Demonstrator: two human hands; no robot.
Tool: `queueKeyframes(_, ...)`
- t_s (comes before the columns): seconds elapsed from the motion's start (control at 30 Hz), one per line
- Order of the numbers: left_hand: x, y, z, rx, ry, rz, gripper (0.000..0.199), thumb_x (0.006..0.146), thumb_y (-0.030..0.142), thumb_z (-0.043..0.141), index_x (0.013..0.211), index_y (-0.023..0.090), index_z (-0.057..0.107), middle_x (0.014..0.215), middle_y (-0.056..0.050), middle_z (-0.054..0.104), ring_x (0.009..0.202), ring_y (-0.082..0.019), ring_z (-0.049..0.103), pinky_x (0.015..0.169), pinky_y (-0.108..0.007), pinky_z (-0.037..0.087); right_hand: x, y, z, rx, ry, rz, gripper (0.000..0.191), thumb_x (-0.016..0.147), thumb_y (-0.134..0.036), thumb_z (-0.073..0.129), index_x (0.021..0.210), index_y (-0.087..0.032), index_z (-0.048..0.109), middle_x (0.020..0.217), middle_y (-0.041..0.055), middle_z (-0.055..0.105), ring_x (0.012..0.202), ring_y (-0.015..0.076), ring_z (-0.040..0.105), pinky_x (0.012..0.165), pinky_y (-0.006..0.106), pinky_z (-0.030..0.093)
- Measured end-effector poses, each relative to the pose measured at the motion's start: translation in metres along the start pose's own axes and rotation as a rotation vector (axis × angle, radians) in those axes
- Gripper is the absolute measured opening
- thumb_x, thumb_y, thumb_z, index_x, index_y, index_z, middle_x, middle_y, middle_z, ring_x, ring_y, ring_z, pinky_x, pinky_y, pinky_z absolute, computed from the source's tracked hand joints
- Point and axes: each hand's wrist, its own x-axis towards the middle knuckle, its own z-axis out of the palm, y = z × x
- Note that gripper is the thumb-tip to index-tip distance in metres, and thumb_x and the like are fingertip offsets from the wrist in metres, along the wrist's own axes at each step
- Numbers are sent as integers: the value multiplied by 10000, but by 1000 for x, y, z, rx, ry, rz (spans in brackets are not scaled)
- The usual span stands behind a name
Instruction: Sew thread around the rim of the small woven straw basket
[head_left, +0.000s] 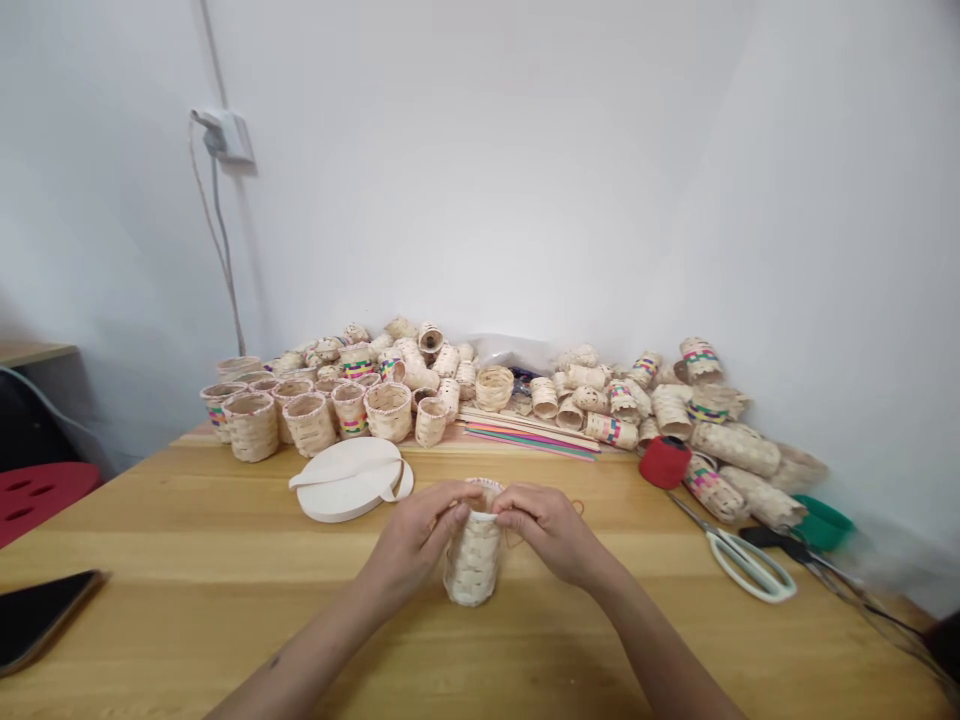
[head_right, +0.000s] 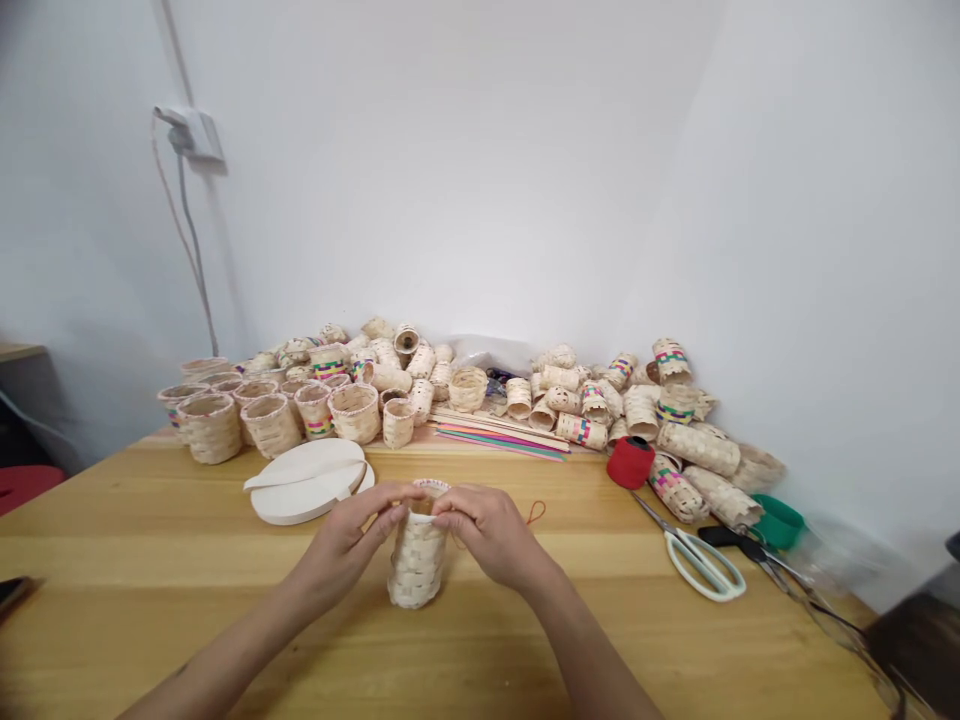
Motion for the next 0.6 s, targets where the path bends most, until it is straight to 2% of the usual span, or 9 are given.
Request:
queueKeyframes(0.1,1,1,2,-28,-81,58,232,901,265,481,956,216,701,972,-73,716,906,-203,641,821,-304,492,-5,0,2,14,2,-8,191,947,-267,482,826,-215,621,760,-18,613,727,138,560,686,222,389)
queueKeyframes(0.23,1,3,4,-21,-97,70,209,898,249,504,850,200,701,813,-55,690,774,-176,617,712,-257,475,-10,1,6,62,23,-8,194,948,-260,469,845,-209,625,775,-10,616,743,139,558,702,227,391)
queueKeyframes(0.33,0,1,3,8,-89,34,207,898,254,493,900,206,694,828,-54,685,769,-177,610,704,-261,469,-13,2,7,88,69,54,158,932,-293,497,976,-217,628,753,-14,594,707,141,542,676,232,396)
queueKeyframes(0.43,-1,-1,2,35,-18,1,230,891,260,479,1001,216,676,886,-64,686,806,-190,608,733,-283,476,-14,3,3,95,165,137,262,946,-310,444,1171,-214,538,704,-32,525,627,131,497,610,228,387)
queueKeyframes(0.6,-1,-4,5,29,-53,30,233,893,280,486,954,193,693,845,-80,660,765,-186,584,679,-272,466,-14,5,0,44,246,120,260,967,-273,357,1177,-195,490,759,-3,575,704,149,558,668,256,423)
